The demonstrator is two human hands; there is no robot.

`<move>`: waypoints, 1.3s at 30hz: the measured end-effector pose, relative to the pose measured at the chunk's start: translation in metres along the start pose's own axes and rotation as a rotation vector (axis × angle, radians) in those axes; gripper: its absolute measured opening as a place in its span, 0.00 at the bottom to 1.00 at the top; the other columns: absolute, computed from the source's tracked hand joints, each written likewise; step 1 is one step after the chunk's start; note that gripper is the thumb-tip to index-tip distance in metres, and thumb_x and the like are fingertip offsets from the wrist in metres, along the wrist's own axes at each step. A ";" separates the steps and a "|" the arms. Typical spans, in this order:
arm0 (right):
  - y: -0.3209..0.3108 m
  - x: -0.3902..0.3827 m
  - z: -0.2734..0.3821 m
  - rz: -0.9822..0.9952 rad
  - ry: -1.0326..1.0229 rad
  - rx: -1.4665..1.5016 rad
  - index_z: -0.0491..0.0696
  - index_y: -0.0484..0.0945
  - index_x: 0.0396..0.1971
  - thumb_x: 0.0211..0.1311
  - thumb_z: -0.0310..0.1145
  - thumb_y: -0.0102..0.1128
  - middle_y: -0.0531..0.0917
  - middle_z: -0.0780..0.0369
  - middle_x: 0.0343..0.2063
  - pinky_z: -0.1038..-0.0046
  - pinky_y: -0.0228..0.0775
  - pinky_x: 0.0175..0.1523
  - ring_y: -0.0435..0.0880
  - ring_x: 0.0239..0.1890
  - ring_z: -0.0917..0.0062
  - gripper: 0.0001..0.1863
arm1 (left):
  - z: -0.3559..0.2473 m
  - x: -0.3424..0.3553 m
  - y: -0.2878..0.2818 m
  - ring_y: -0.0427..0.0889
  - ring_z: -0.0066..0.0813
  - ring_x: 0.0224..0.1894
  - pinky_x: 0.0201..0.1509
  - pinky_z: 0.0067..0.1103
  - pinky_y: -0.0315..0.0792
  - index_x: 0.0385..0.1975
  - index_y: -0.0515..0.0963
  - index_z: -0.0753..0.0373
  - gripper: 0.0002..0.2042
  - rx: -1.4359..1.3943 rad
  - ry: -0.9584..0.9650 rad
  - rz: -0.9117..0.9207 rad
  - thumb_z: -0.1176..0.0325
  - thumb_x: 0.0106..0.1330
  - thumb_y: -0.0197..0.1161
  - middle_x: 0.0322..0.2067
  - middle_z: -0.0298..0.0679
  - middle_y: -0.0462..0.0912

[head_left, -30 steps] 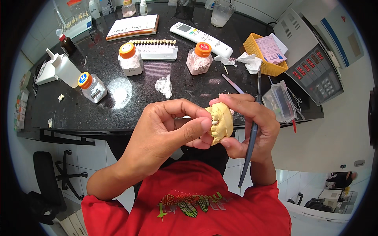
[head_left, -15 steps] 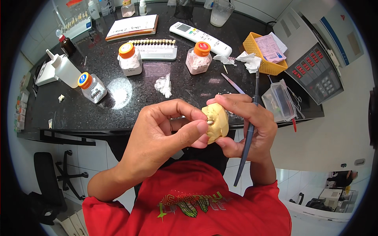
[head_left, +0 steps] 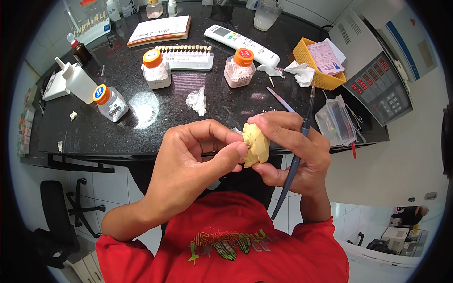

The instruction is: Apply gingival-colored porcelain paste to a dental model using a fine brush.

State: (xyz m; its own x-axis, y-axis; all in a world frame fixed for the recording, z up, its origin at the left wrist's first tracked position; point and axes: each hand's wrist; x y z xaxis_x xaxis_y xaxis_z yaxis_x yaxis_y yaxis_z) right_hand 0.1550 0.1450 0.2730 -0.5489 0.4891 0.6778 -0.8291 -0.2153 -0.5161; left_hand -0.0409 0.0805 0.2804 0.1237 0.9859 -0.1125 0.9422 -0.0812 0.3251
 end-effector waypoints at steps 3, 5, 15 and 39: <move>0.001 -0.001 -0.004 -0.036 -0.009 0.035 0.43 0.80 0.49 0.42 0.29 0.74 0.84 0.55 0.42 0.70 0.78 0.46 0.84 0.43 0.65 0.29 | 0.002 0.001 0.001 0.83 0.19 0.35 0.38 0.14 0.78 0.38 0.78 0.72 0.09 -0.035 0.031 0.007 0.72 0.64 0.64 0.34 0.41 0.83; 0.000 -0.005 -0.009 -0.018 0.002 0.066 0.40 0.77 0.50 0.45 0.34 0.74 0.83 0.52 0.42 0.69 0.78 0.48 0.84 0.45 0.64 0.30 | 0.005 0.000 0.002 0.83 0.19 0.35 0.37 0.14 0.78 0.39 0.78 0.72 0.09 -0.053 0.073 0.009 0.72 0.65 0.64 0.34 0.41 0.83; 0.004 -0.008 -0.005 -0.054 0.403 0.697 0.37 0.69 0.58 0.55 0.26 0.66 0.75 0.54 0.53 0.68 0.74 0.59 0.77 0.56 0.70 0.30 | -0.005 -0.002 0.009 0.81 0.21 0.31 0.25 0.12 0.72 0.42 0.79 0.73 0.09 0.262 0.312 -0.034 0.74 0.65 0.62 0.36 0.43 0.80; 0.013 -0.012 0.001 -0.265 0.070 0.103 0.38 0.77 0.50 0.43 0.35 0.79 0.83 0.51 0.43 0.74 0.79 0.46 0.86 0.43 0.67 0.33 | 0.022 0.002 0.017 0.82 0.23 0.32 0.29 0.14 0.73 0.39 0.82 0.69 0.15 0.480 0.779 -0.226 0.82 0.50 0.71 0.35 0.43 0.83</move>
State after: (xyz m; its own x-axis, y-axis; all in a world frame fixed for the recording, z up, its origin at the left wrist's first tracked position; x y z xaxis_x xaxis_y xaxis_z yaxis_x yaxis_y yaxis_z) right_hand 0.1502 0.1355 0.2590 -0.3057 0.5963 0.7423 -0.9511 -0.1545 -0.2675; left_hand -0.0181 0.0774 0.2648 -0.1571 0.7917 0.5903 0.9675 0.2433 -0.0687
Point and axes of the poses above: each hand's wrist, its own x-axis towards the middle knuckle, its own y-axis out of the palm, z = x × y
